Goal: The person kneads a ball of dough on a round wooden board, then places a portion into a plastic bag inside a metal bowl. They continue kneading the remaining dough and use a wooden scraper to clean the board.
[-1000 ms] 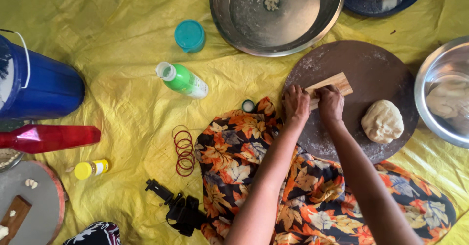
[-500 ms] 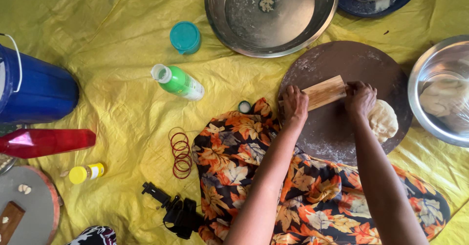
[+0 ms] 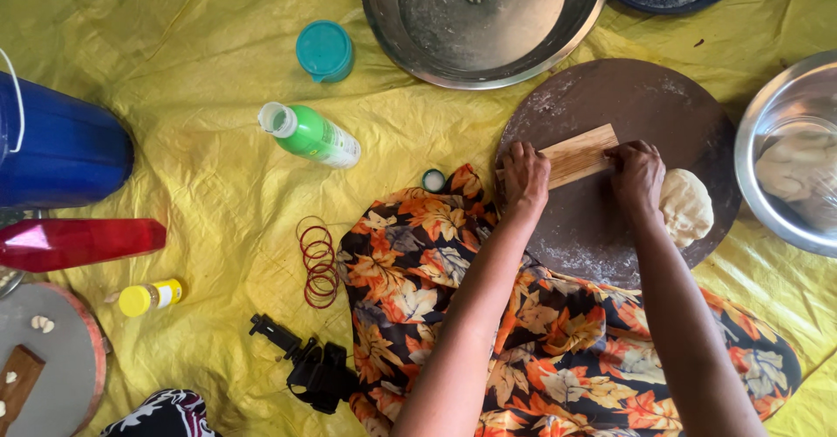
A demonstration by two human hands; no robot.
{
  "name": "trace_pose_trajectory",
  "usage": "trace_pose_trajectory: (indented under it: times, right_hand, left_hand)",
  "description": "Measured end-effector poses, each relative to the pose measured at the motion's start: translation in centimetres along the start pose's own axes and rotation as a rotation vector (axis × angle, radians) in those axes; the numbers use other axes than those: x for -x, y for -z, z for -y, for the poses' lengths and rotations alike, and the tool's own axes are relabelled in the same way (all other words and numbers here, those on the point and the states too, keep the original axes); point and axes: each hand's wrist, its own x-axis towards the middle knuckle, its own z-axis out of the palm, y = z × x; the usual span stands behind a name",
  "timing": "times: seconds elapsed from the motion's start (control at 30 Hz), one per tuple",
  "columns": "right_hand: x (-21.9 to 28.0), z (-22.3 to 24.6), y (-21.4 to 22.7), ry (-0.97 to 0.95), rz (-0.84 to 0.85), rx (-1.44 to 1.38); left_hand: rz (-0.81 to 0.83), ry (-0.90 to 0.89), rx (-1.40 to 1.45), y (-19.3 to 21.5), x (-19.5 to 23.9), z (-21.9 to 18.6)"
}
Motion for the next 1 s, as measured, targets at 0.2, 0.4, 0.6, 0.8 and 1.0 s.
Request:
trace_pose_trajectory:
  times: [0.2,0.4,0.6,0.8,1.0]
  right_hand:
    - [-0.9,0.0,-0.4,0.147,0.111,-0.002]
    - [-1.6,-1.4,0.3,0.039,0.088,-0.149]
    - [-0.1,-0.6,-1.6,0.214,0.001,0.225]
    - [-1.1,-0.4,-0.6,-0.160,0.205,-0.215]
    - [0.3,2.9,-1.3,-0.166,-0.014,-0.023]
  left_hand:
    - [0.026,-0.003,0.019,0.7,0.0,0.0]
    - [0.036,-0.018,-0.045,0.5,0.1,0.0]
    - [0.059,-0.005,-0.046,0.2,-0.4,-0.4]
    - [0.015,-0.008,-0.034,0.3,0.1,-0.2]
    - [0.070,-0.008,-0.042,1.3,-0.1,-0.6]
